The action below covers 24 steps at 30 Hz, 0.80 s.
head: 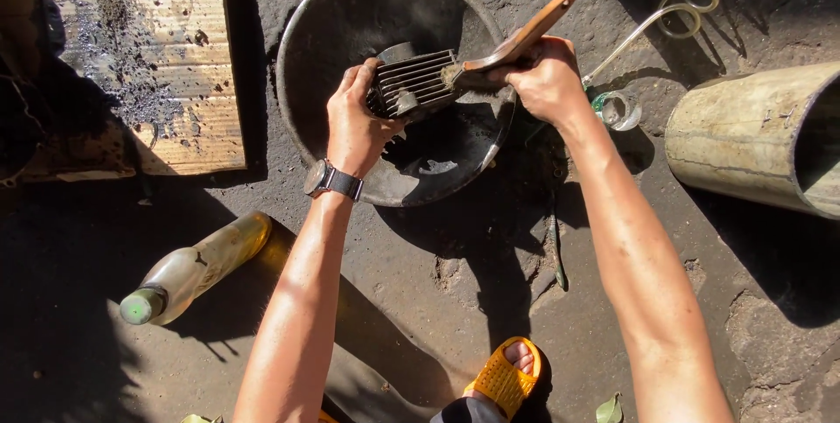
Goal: Cleaning a motorcycle engine cylinder block with a brush and cleaning fluid.
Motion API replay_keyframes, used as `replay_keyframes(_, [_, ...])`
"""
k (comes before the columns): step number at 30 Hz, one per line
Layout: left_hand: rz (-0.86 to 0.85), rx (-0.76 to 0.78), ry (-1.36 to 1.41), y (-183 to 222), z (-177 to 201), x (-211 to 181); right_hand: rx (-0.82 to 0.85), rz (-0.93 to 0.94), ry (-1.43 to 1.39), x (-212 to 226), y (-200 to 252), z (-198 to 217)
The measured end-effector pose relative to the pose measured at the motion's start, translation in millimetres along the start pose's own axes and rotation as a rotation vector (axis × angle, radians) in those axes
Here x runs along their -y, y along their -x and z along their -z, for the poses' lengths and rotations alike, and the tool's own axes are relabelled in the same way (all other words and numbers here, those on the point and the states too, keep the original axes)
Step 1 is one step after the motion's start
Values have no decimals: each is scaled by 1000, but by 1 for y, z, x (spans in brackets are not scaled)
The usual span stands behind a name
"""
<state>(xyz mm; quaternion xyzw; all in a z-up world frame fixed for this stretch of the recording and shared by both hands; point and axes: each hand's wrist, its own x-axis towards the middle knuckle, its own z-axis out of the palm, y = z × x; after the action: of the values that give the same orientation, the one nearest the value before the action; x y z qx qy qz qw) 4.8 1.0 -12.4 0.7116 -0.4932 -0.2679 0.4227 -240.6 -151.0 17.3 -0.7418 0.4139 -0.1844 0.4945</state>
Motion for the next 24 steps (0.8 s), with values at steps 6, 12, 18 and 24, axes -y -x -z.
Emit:
replay_keyframes(6, [-6,13,-26,-1,5,-7,-245,76,-853,-31,-3,-56])
replay_keyframes(12, [-72,-12,-56,0,4,-2,13,226,-760,-50,-8,-28])
replay_keyframes(18, [-38,7,-9,0,8,-11,-87,384,192,12,-7,-42])
replay_keyframes(24, [-37,-4,-78,-2,4,-7,-22,234,-82,-18,-15,-22])
